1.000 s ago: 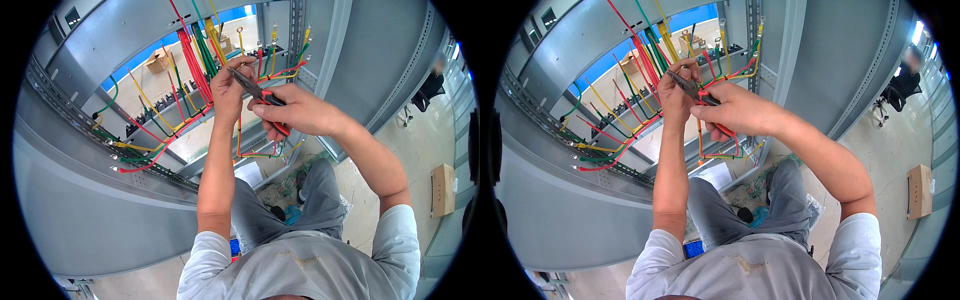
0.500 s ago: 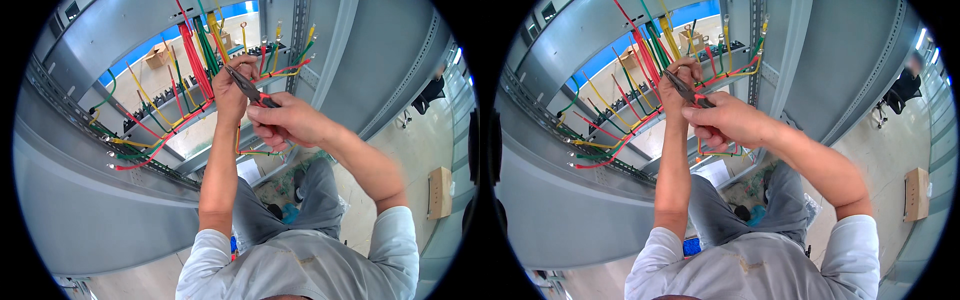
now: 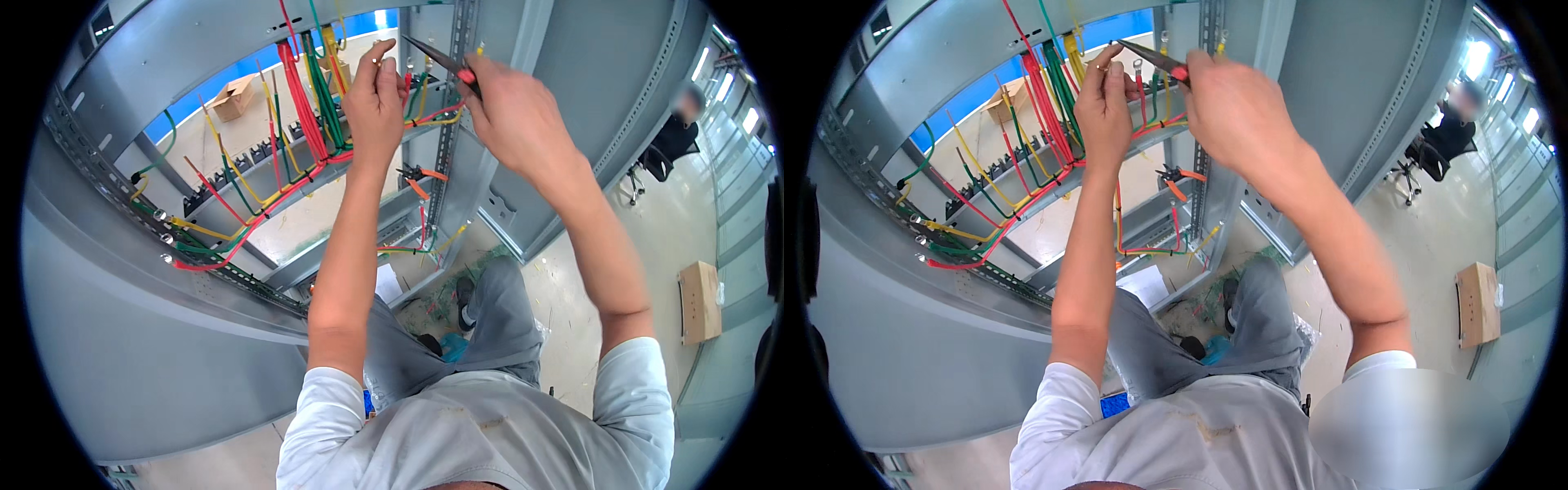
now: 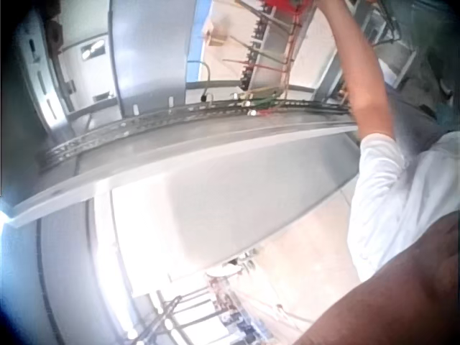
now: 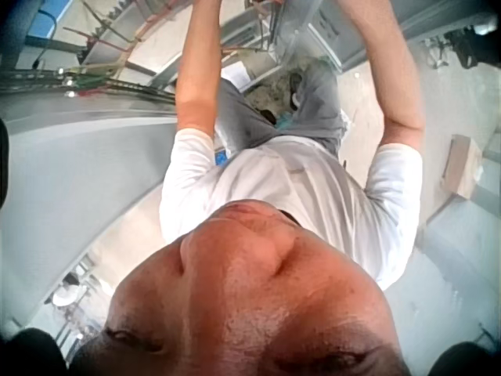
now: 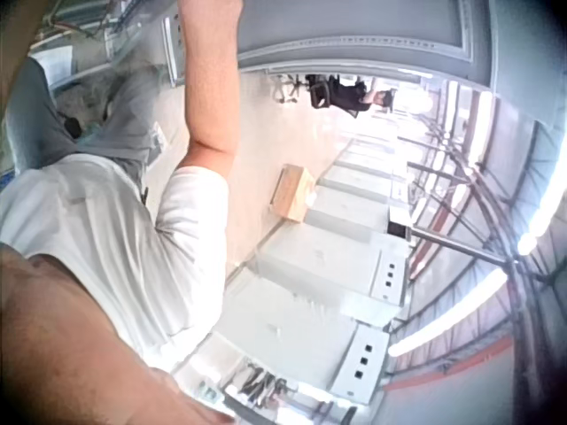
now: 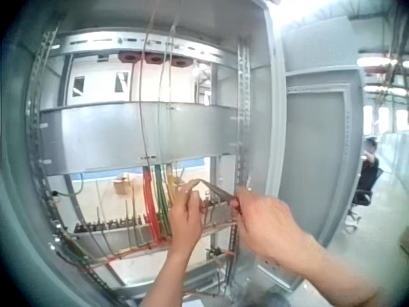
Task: The person works inside an open electrical cabinet, using pliers to strip and crimp colored wires to terminal blocks. They repeatedly reach for small metal connectors from a tray on the floor and attach them to the wires, then secure the connections within the cabinet.
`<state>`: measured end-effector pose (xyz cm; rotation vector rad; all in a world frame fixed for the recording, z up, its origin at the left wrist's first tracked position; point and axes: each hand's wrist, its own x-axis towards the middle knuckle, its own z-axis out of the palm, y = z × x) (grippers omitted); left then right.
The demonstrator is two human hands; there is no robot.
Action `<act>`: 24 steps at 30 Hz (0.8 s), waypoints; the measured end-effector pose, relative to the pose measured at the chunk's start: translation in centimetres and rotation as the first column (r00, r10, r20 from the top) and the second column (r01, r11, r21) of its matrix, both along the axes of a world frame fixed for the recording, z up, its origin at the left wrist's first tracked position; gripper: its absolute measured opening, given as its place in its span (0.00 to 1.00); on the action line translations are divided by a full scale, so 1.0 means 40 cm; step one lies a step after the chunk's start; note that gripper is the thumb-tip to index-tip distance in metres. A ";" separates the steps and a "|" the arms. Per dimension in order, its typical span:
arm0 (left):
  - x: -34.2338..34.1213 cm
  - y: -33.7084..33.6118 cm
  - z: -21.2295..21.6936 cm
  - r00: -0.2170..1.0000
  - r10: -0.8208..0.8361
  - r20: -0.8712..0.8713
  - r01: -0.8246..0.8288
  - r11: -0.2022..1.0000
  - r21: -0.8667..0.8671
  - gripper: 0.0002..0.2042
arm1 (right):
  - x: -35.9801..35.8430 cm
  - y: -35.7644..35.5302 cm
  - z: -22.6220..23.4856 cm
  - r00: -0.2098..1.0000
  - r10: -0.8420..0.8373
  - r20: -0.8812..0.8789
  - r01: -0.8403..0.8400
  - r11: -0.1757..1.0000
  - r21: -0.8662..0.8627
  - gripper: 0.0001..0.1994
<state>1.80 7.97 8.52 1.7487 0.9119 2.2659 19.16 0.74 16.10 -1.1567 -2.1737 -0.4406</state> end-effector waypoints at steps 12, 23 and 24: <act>0.007 0.006 -0.006 1.000 -0.005 -0.028 0.003 0.997 -0.081 0.12 | -0.053 0.021 -0.024 0.963 -0.199 0.180 0.139 0.944 0.299 0.11; 0.000 0.017 0.001 0.999 0.021 -0.042 -0.025 0.995 -0.092 0.12 | -0.079 0.015 -0.015 0.895 -0.351 0.275 0.251 0.906 0.341 0.20; -0.001 0.016 0.000 0.999 0.011 -0.039 -0.015 0.995 -0.099 0.12 | -0.080 0.017 -0.014 0.904 -0.333 0.268 0.241 0.915 0.324 0.18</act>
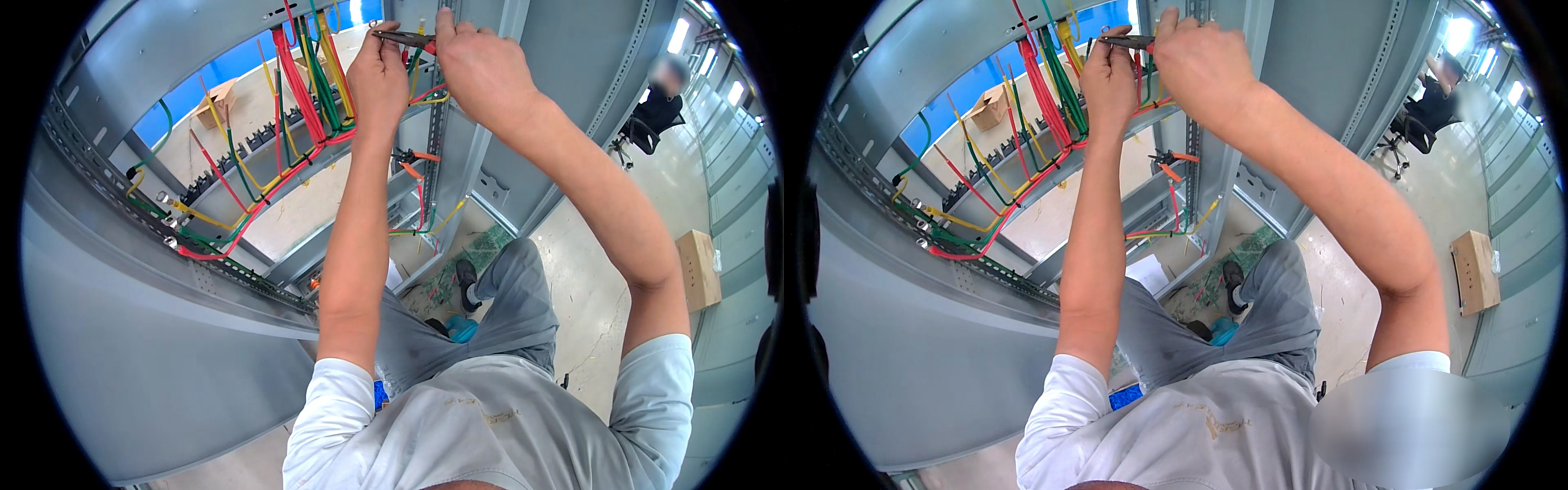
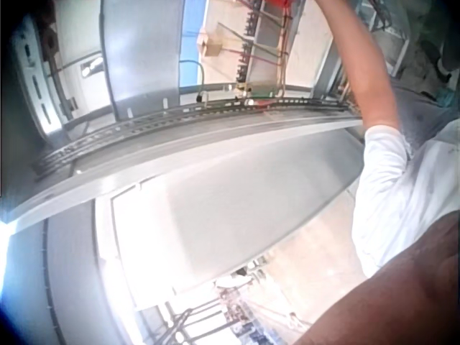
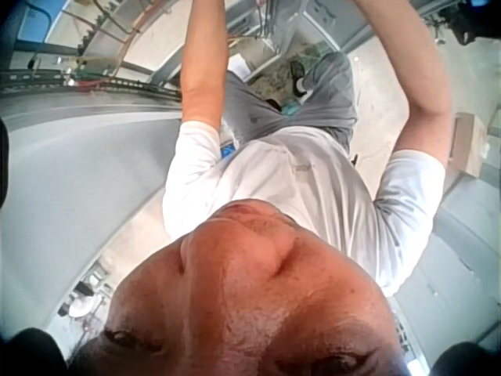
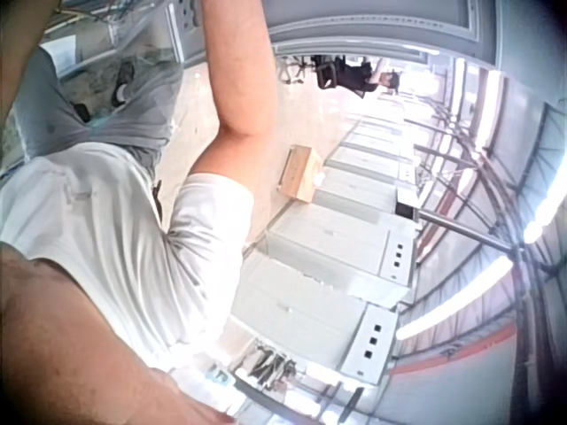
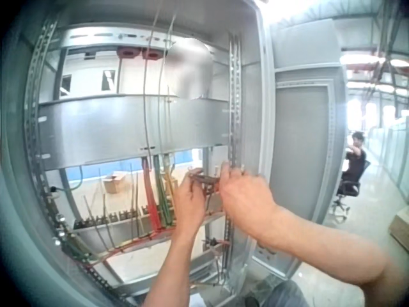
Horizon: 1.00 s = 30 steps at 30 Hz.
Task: The person works inside an open electrical cabinet, using pliers to strip and crimp colored wires to terminal blocks. They repeatedly reach for small metal connectors from a tray on the floor and attach them to the wires, then secure the connections within the cabinet.
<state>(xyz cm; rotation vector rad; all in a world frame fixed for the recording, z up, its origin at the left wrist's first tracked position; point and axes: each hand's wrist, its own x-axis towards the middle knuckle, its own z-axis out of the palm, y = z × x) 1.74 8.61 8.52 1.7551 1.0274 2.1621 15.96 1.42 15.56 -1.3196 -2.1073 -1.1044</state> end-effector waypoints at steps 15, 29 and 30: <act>0.007 -0.015 0.001 1.000 -0.016 0.010 0.016 1.000 0.006 0.11 | 0.012 0.010 0.059 0.991 0.057 -0.122 -0.104 0.899 -0.424 0.10; -0.020 -0.032 0.013 0.996 -0.011 -0.088 0.005 0.998 -0.068 0.11 | -0.001 0.007 0.035 0.994 -0.029 -0.103 -0.018 0.905 -0.426 0.14; -0.022 -0.031 0.012 0.997 -0.025 -0.080 0.020 0.998 -0.066 0.11 | -0.002 0.006 0.032 0.995 -0.016 -0.102 -0.027 0.913 -0.408 0.13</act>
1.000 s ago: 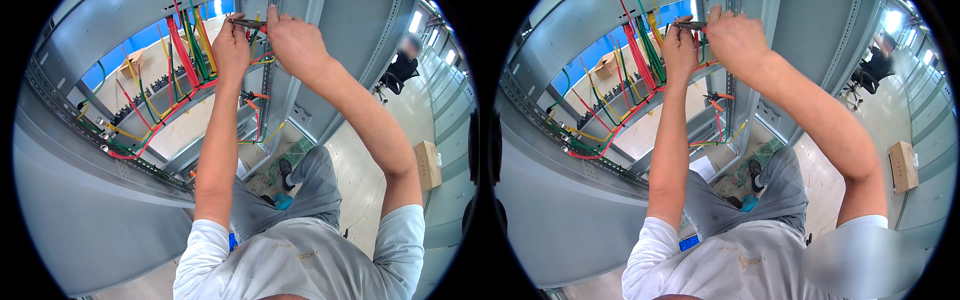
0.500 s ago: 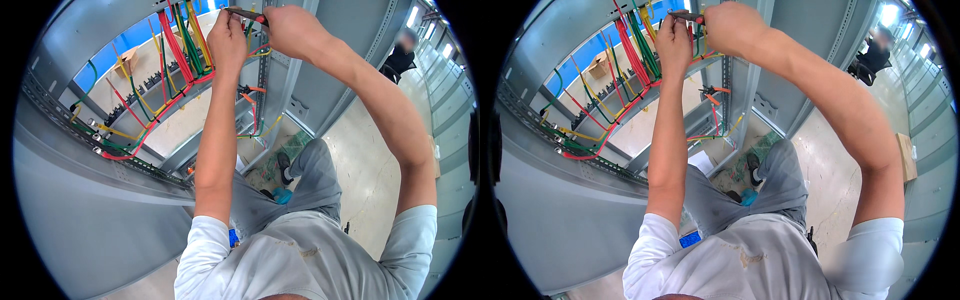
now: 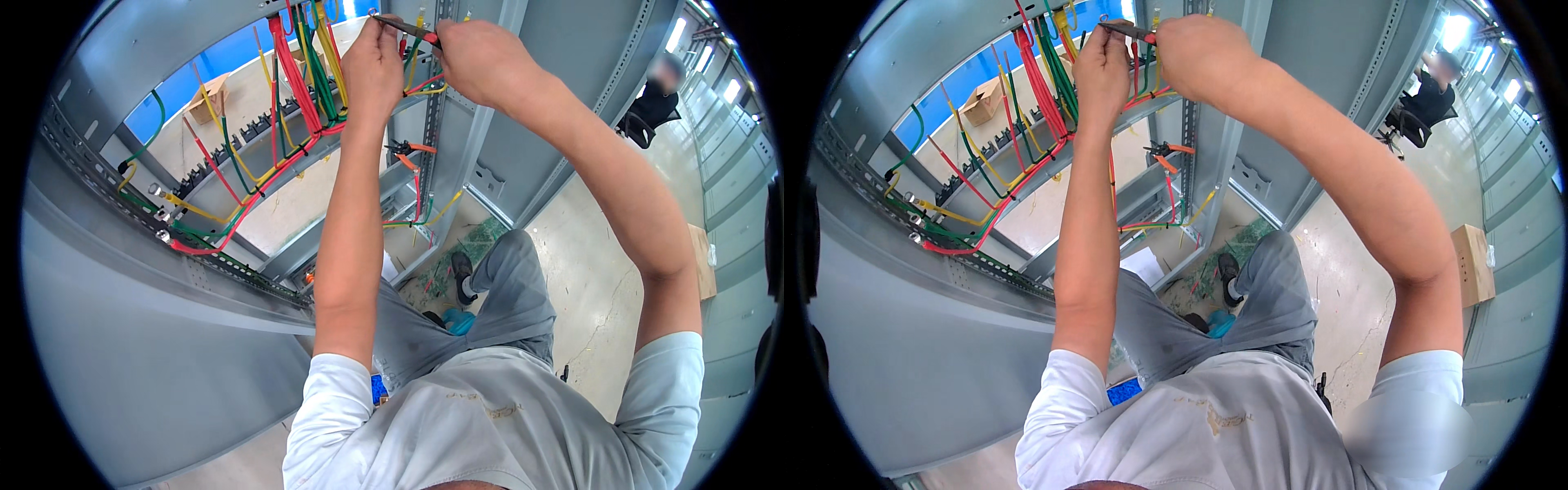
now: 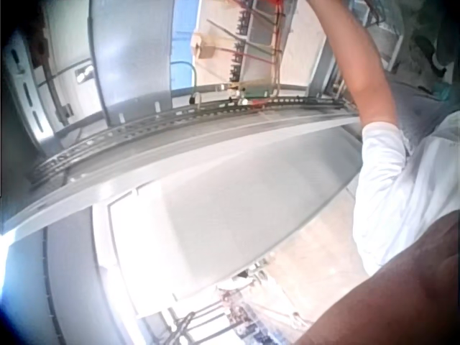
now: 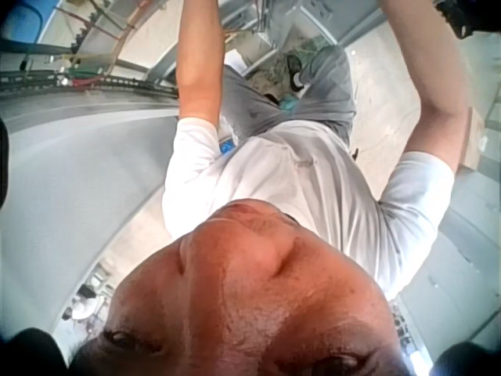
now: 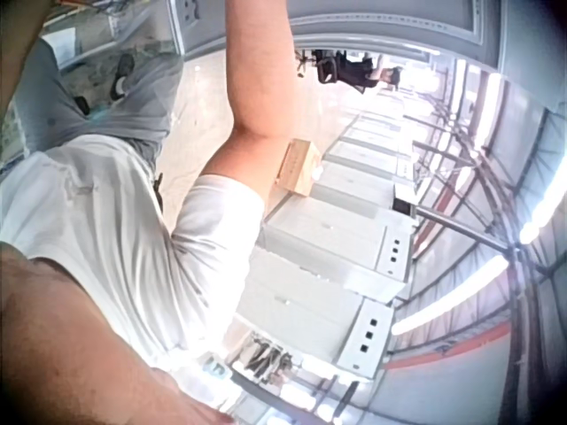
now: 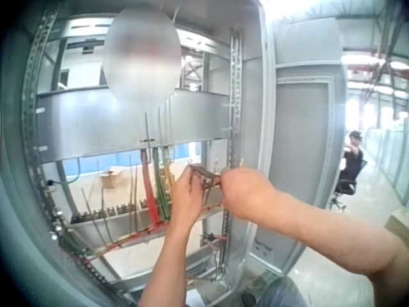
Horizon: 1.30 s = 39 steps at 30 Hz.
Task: The person works inside an open electrical cabinet, using pliers to strip and crimp colored wires to terminal blocks. They repeatedly reach for small metal connectors from a tray on the floor and attach them to the wires, then secure the connections within the cabinet.
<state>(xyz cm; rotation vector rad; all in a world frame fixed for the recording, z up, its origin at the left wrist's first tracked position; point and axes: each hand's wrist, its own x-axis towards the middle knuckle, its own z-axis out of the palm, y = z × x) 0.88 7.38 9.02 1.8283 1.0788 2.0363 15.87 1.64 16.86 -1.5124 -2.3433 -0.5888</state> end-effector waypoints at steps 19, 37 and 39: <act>-0.079 -0.027 -0.070 0.899 -0.414 0.144 0.366 0.890 0.274 0.11 | -0.028 -0.012 -0.050 0.504 -0.335 -0.796 -0.768 0.247 -0.591 0.16; -0.104 -0.003 -0.067 0.843 -0.520 0.139 0.492 0.849 0.192 0.13 | -0.006 0.013 -0.050 0.707 0.076 -0.703 -0.537 0.705 -0.464 0.21; -0.104 0.007 -0.070 0.823 -0.549 0.145 0.520 0.832 0.195 0.12 | -0.007 0.011 -0.026 0.887 0.212 -0.410 -0.355 0.882 -0.311 0.18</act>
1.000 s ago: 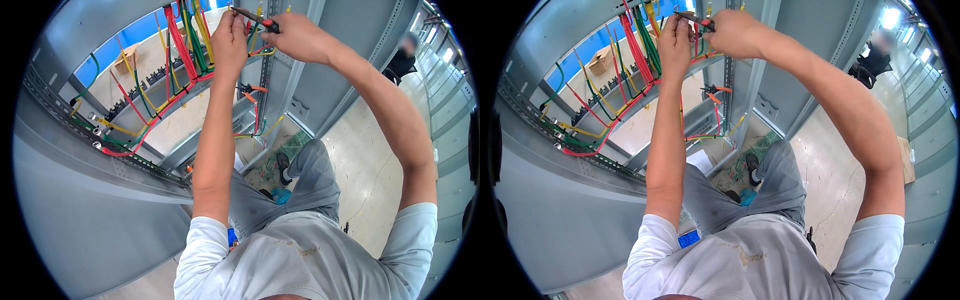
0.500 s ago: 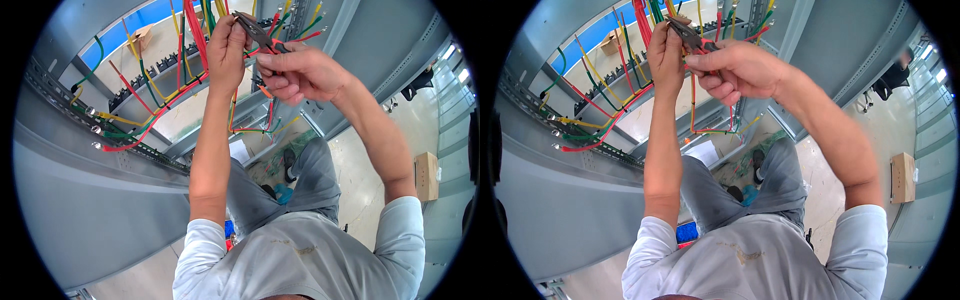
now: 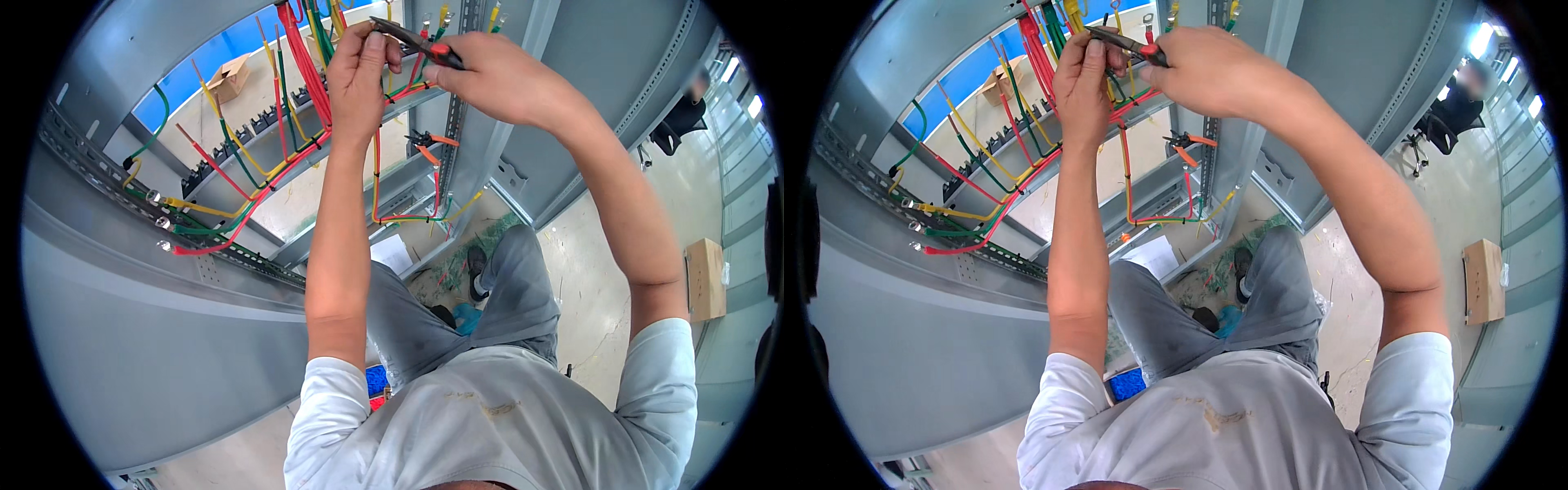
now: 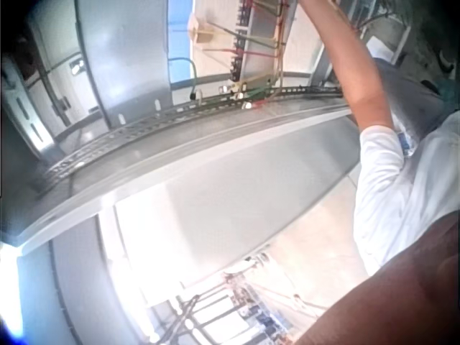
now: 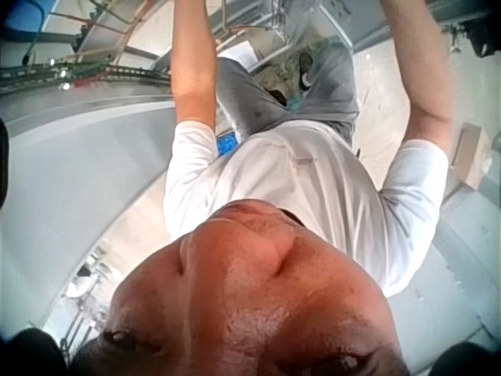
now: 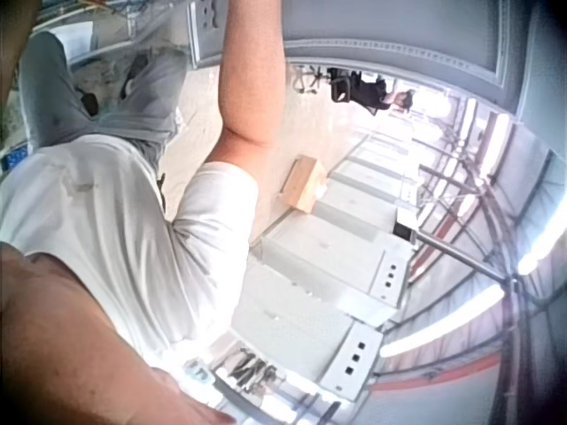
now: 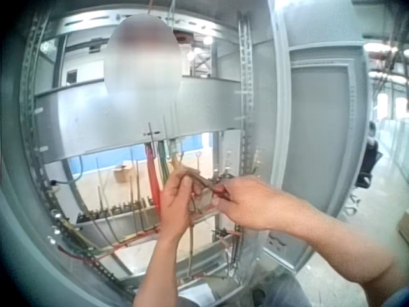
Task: The person works inside an open electrical cabinet, using pliers to strip and crimp colored wires to terminal blocks. They repeatedly reach for small metal connectors from a tray on the floor and attach them to the wires, then secure the connections within the cabinet.
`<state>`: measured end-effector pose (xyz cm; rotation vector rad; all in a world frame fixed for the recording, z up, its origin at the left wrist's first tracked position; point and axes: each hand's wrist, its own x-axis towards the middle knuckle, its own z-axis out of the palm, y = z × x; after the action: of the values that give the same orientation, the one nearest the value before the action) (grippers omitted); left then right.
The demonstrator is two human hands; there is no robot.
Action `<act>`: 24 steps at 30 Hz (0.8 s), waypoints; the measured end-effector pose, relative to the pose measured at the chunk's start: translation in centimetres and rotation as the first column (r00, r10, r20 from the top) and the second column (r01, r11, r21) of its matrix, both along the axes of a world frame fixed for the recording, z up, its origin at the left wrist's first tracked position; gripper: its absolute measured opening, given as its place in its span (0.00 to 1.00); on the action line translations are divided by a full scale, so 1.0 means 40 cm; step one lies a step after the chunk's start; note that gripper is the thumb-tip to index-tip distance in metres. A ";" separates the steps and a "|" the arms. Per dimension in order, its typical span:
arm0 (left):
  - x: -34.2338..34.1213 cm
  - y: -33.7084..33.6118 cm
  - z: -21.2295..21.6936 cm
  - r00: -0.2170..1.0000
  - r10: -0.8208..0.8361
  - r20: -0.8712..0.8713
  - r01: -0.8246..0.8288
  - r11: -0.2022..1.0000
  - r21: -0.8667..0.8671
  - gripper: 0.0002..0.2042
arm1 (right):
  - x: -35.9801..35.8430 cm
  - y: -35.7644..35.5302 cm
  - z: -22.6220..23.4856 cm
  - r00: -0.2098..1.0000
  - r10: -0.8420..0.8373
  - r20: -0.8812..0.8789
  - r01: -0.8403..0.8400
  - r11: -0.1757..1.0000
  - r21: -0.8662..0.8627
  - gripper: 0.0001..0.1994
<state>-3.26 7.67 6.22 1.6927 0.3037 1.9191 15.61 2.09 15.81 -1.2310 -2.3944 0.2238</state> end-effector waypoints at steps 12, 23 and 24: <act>0.016 0.009 -0.005 0.990 -0.062 0.126 0.060 0.998 0.015 0.12 | -0.042 -0.021 -0.029 0.993 -0.111 0.047 0.090 0.943 0.320 0.15; 0.013 0.023 -0.043 0.920 -0.213 0.327 0.205 0.977 0.060 0.12 | -0.071 -0.016 -0.021 0.962 -0.035 -0.270 -0.089 0.896 -0.435 0.19; 0.012 0.024 -0.042 0.921 -0.214 0.327 0.203 0.977 0.067 0.12 | -0.071 -0.012 -0.023 0.948 -0.026 -0.317 -0.137 0.866 -0.481 0.19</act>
<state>-2.80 8.61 4.53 1.3268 -0.0375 2.0109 12.75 1.63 14.88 -1.2175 -2.1524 1.0368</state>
